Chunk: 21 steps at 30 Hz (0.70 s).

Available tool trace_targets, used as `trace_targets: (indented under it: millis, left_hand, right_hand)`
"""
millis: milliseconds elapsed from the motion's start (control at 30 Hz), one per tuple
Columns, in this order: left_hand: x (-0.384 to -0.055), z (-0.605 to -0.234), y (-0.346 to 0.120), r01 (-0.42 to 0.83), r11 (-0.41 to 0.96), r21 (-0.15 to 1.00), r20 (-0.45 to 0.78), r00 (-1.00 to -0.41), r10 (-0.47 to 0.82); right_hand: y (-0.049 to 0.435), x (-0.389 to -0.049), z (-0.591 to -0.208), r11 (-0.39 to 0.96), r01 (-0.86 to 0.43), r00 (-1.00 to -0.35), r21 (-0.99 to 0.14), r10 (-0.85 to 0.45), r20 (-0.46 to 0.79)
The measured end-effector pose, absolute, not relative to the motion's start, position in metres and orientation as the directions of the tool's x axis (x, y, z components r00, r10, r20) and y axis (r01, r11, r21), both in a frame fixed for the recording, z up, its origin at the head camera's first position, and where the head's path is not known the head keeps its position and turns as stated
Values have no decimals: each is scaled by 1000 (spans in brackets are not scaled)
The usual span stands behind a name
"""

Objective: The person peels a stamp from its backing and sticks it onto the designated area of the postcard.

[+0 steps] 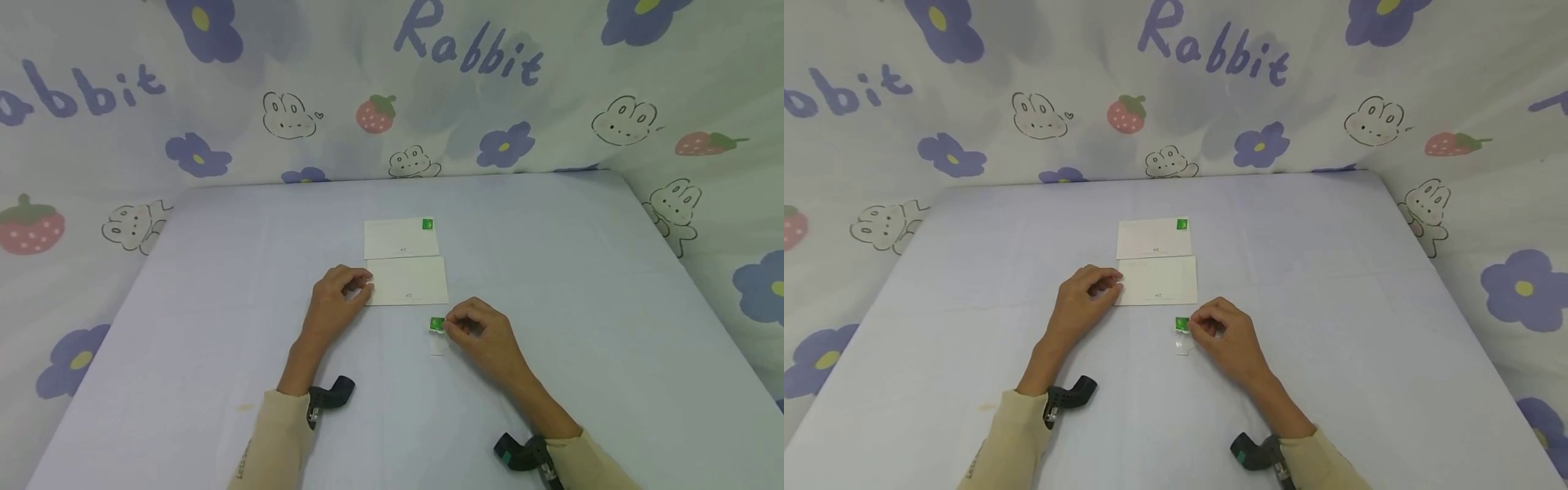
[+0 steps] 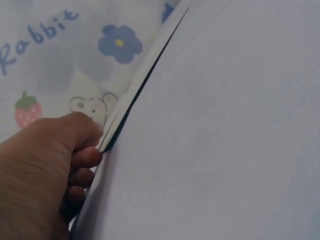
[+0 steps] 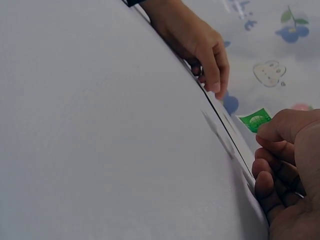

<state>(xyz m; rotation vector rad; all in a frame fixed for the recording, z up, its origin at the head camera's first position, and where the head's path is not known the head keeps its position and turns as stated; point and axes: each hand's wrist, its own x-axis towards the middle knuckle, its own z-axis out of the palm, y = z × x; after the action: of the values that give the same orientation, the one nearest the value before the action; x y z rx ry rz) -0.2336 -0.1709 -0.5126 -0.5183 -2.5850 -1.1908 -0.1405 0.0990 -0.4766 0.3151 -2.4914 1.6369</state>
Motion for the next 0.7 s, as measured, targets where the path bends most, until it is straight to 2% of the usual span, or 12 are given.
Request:
trace_targets:
  millis: [700]
  left_hand:
    - [-230,-510,-168,376,644,666,295,-926,236]
  right_hand:
    - [106,-163,-480,396,-267,-963,-878,-74,260]
